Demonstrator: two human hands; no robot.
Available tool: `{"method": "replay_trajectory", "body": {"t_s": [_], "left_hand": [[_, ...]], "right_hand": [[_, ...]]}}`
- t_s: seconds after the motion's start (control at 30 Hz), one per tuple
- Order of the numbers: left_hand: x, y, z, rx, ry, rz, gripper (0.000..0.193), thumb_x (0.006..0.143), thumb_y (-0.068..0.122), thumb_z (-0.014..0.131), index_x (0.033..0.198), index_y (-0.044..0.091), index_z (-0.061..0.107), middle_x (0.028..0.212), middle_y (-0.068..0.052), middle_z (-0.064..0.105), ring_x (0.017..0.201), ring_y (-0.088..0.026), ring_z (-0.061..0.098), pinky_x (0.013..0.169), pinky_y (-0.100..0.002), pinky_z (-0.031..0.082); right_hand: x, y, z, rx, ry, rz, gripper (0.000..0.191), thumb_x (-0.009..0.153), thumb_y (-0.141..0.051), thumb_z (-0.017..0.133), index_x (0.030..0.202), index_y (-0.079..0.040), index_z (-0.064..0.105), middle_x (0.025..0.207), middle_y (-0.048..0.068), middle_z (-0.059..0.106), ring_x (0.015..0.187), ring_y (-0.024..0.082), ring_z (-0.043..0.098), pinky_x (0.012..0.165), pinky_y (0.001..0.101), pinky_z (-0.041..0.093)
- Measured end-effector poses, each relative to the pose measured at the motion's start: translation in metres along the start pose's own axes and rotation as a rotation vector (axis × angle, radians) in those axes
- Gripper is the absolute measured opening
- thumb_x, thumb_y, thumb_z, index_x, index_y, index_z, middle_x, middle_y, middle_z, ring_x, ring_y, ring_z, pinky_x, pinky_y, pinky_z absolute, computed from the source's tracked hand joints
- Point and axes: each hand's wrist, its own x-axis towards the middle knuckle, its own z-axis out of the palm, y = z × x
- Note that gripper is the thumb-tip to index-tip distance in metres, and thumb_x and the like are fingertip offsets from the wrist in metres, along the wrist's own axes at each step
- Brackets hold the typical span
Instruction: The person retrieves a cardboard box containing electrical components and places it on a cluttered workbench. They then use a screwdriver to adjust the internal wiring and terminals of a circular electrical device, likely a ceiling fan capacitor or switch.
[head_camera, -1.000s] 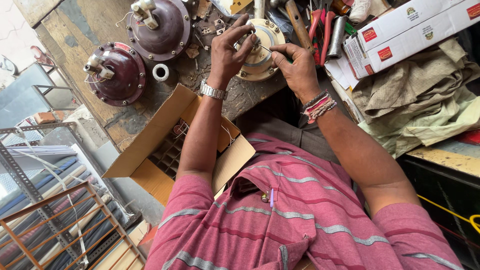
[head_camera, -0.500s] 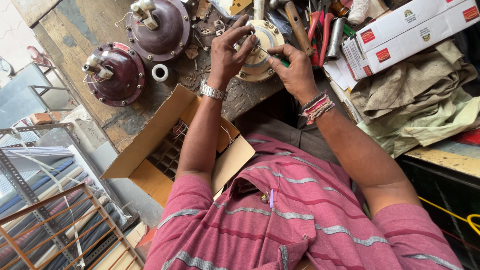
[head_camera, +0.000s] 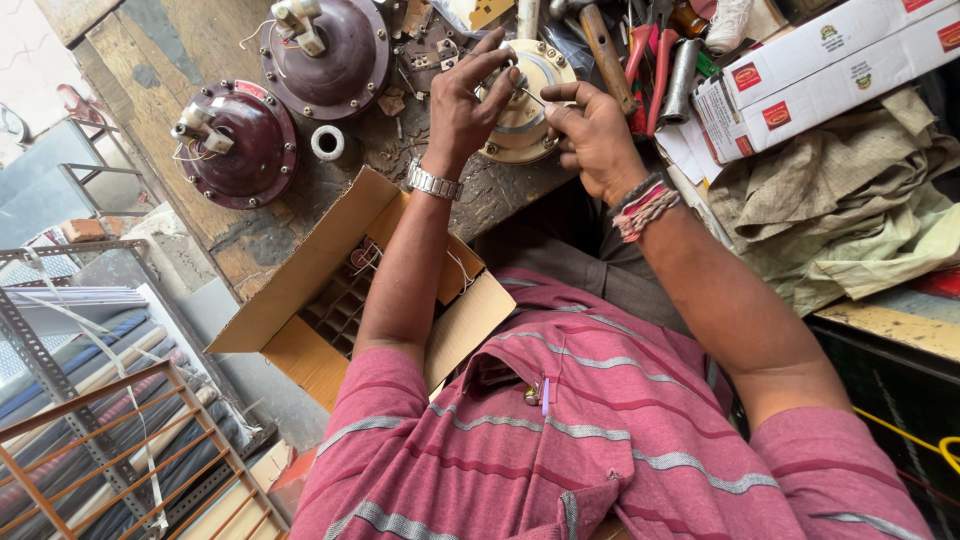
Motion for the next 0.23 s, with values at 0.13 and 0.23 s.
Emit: {"method": "replay_trajectory", "body": {"t_s": [0.13, 0.23], "left_hand": [[0.000, 0.001, 0.002, 0.005, -0.004, 0.022, 0.029, 0.097, 0.023, 0.076, 0.118, 0.002, 0.076, 0.138, -0.012, 0.067, 0.112, -0.025, 0.077, 0.098, -0.036, 0.062], [-0.001, 0.000, 0.002, 0.008, -0.005, 0.030, 0.029, 0.097, 0.024, 0.076, 0.119, 0.003, 0.075, 0.139, -0.011, 0.067, 0.113, -0.025, 0.077, 0.099, -0.036, 0.063]], "right_hand": [[0.002, 0.005, -0.010, -0.496, -0.013, -0.358, 0.019, 0.104, -0.013, 0.067, 0.123, -0.010, 0.069, 0.090, 0.001, 0.069, 0.073, 0.010, 0.061, 0.060, 0.0251, 0.048], [0.002, 0.019, -0.015, -1.039, 0.077, -0.754, 0.026, 0.108, -0.018, 0.068, 0.134, -0.017, 0.062, 0.112, 0.006, 0.074, 0.096, 0.025, 0.074, 0.083, 0.0383, 0.060]]}}
